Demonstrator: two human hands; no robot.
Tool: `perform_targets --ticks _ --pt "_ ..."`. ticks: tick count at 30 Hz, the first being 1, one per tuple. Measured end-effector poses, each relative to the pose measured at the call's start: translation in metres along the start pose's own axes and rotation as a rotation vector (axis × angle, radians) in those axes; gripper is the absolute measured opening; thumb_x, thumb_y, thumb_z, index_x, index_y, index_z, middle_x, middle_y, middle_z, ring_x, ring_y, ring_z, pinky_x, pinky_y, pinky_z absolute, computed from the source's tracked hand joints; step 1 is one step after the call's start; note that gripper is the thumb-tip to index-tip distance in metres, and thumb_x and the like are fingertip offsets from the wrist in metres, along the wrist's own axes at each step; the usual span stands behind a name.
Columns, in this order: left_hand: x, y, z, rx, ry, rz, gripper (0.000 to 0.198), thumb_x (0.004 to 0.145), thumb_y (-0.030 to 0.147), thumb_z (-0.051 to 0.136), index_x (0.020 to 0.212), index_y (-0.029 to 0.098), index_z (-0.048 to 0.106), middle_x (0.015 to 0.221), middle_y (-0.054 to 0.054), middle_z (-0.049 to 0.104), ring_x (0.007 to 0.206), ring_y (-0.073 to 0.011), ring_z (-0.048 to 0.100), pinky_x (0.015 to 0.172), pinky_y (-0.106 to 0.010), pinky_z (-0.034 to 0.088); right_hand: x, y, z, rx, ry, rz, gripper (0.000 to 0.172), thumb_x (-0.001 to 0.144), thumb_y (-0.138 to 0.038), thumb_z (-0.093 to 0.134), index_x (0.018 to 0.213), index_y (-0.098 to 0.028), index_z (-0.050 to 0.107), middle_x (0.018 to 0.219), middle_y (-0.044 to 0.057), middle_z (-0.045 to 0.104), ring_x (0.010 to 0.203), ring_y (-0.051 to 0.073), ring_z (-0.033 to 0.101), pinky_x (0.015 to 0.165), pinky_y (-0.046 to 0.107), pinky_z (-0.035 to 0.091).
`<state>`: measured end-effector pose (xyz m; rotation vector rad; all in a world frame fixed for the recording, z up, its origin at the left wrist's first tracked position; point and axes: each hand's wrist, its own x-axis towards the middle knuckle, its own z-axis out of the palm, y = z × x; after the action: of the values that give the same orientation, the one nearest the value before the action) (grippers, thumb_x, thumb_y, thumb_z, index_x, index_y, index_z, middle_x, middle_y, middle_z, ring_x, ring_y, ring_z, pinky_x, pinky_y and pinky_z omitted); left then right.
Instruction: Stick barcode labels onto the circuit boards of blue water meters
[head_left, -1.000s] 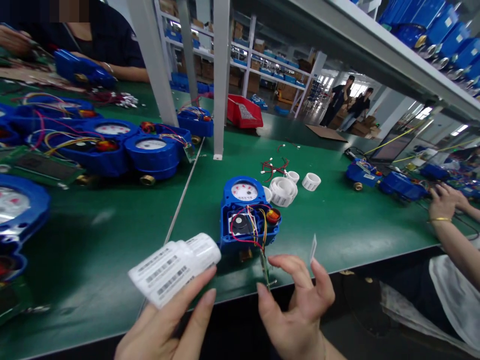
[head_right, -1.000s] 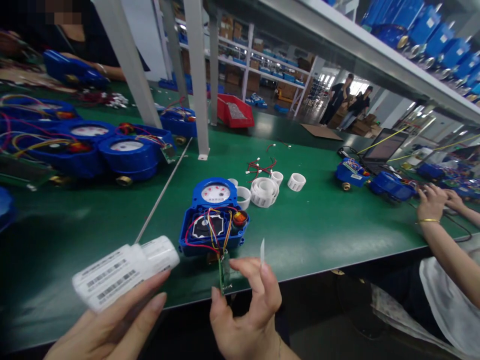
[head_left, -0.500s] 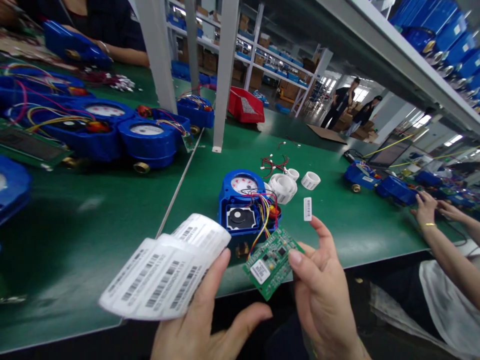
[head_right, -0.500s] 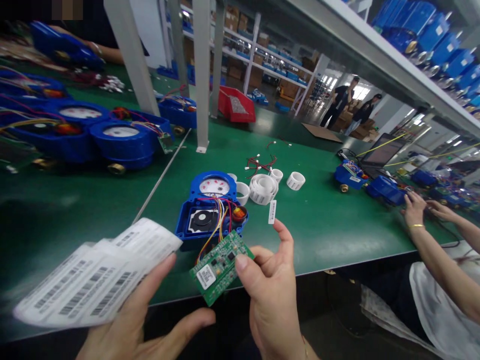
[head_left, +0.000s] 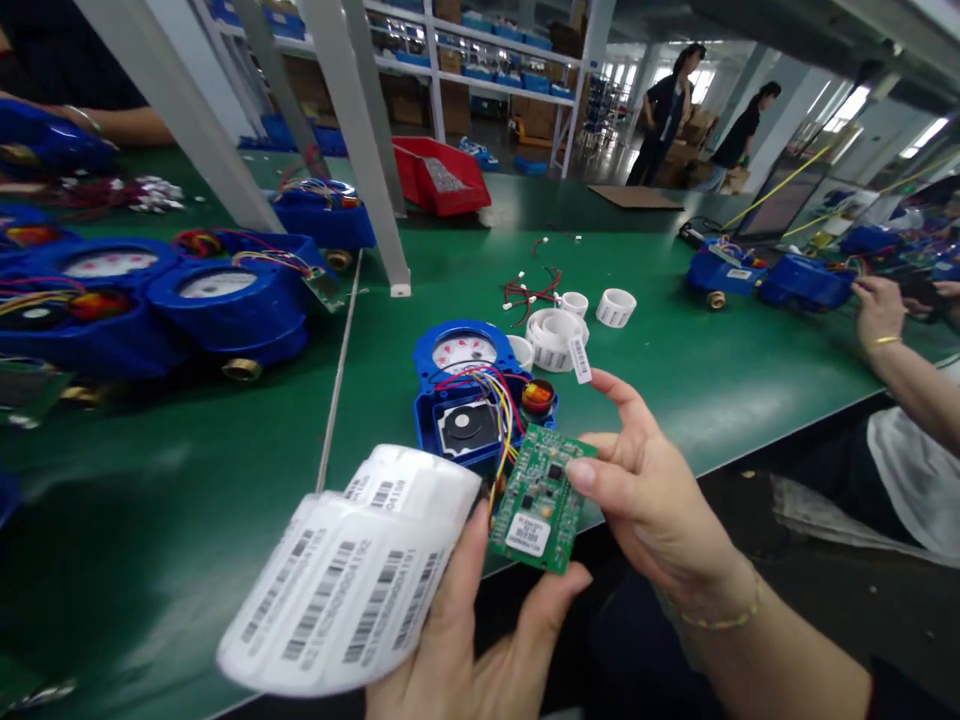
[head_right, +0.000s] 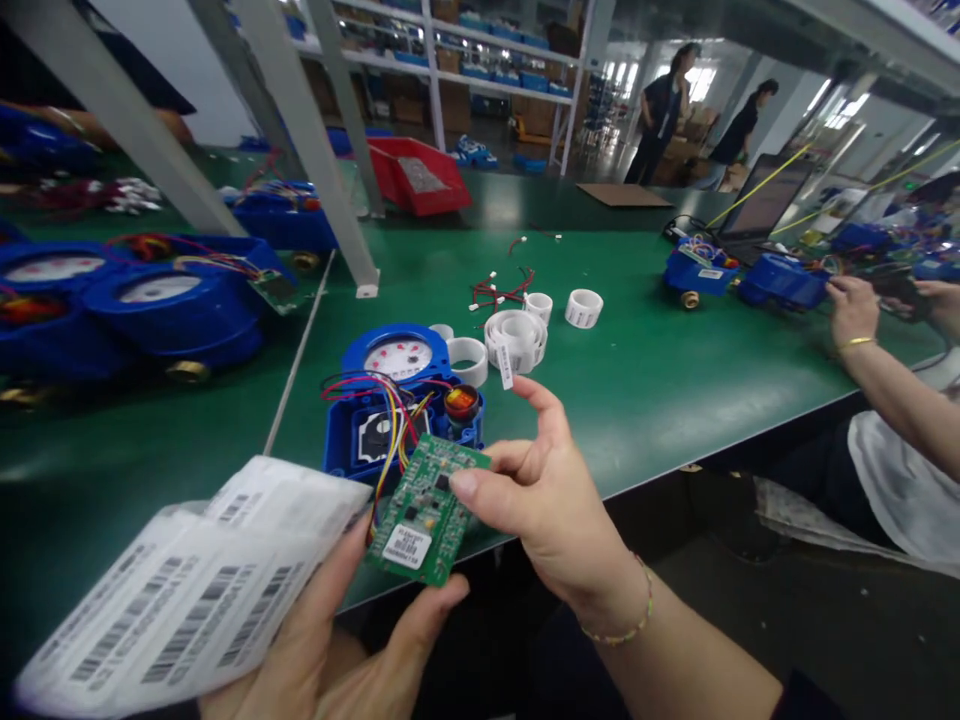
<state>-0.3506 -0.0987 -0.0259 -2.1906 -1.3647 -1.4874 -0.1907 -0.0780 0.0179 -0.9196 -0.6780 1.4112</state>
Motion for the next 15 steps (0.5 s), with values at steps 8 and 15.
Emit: perform_targets --ticks 8,15 --pt "-0.007 -0.001 0.006 0.066 -0.004 -0.014 0.078 0.068 0.036 0.088 0.137 0.017 0.057 0.132 -0.010 0.065 0.133 -0.0280 0.051 0.119 -0.033 0.031 -0.062 -0.026 -0.005 -0.059 0.276 -0.069 0.023 0.077 -0.033 0.081 0.094 -0.023 0.069 0.069 -0.003 0.058 0.061 0.008 0.047 0.055 0.018 0.039" --pt "-0.001 0.011 0.012 0.019 0.091 -0.067 0.059 0.070 0.030 0.087 0.120 0.006 0.068 0.126 -0.021 0.066 0.129 -0.0299 0.056 0.115 -0.033 0.037 -0.056 -0.028 0.020 0.044 -0.021 0.567 0.025 0.073 -0.036 0.079 0.073 -0.014 0.067 0.051 -0.008 0.041 0.043 0.002 0.022 0.042 0.022 0.013"
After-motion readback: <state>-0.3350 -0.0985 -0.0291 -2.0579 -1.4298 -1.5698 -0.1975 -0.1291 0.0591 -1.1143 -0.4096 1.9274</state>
